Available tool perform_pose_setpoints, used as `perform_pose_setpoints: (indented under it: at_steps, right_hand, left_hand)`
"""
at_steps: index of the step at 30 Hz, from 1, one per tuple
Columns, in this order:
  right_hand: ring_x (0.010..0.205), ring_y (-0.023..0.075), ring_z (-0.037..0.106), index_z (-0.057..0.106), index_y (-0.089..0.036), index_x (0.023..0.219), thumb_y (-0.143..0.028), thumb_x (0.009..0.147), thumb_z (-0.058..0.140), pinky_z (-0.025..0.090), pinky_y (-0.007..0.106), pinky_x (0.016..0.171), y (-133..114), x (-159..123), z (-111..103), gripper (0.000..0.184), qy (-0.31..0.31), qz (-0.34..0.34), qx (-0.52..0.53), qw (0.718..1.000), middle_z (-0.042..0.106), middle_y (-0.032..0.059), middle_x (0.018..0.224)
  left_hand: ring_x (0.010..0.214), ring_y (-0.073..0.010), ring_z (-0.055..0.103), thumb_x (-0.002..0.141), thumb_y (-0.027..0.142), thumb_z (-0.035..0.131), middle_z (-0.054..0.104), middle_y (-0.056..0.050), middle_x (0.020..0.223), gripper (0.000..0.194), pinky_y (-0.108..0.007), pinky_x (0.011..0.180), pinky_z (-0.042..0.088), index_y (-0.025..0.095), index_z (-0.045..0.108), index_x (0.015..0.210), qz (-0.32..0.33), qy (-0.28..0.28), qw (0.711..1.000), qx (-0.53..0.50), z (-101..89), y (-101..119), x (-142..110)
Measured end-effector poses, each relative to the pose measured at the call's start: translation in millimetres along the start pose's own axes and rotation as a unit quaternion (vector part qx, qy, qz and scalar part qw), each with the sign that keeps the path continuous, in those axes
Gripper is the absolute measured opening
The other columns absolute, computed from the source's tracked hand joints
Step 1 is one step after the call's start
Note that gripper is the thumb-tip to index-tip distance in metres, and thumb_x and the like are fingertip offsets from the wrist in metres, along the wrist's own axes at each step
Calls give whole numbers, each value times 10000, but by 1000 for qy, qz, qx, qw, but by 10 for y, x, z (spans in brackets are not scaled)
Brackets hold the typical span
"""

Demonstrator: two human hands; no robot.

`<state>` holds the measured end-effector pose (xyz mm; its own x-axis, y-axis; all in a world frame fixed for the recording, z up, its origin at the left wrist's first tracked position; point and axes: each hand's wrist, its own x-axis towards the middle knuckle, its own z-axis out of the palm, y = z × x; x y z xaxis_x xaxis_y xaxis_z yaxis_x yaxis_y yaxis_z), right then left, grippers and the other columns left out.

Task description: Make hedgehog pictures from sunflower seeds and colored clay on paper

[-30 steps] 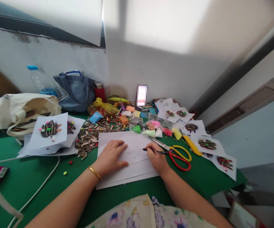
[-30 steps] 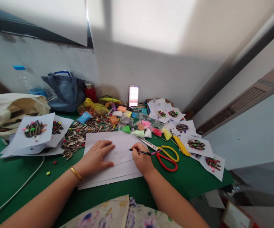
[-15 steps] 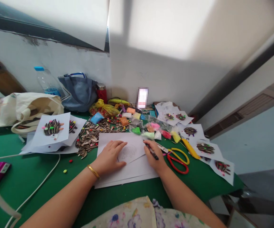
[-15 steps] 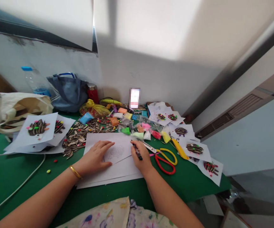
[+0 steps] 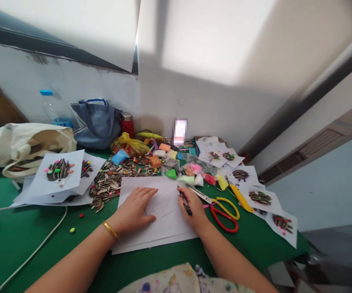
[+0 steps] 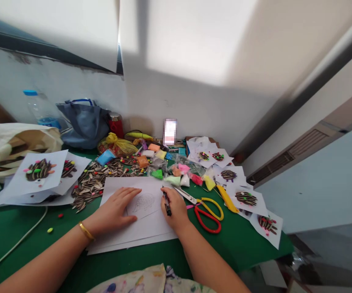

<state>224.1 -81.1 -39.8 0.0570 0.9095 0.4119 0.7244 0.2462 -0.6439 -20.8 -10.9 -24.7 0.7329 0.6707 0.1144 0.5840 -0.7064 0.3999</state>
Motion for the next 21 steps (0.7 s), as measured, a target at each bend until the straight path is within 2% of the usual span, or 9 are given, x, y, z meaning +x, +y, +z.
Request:
perform_pose_setpoints:
  at_steps: [17,21]
  right_hand:
    - [1008,207,619,586,-213,1181,-185,881,484,498,349,903,-6,-3,-4,318,-1,-11,-3,1000,650,78,1067]
    - [1037,216,601,590,-212,1219,-121,844,497,487,365,930,2,-12,-22,397,-38,-36,-28,998,646,78,1093]
  left_hand:
    - [1373,-287,395,705,345,718,456,-65,1484,823,-490,1194,217,259,377,1449,4,-6,1000,-5,-12,-1,7]
    - [1376,-287,389,704,362,725,455,-73,1484,829,-494,1196,208,248,379,1449,3,-10,1000,-5,-17,1,3]
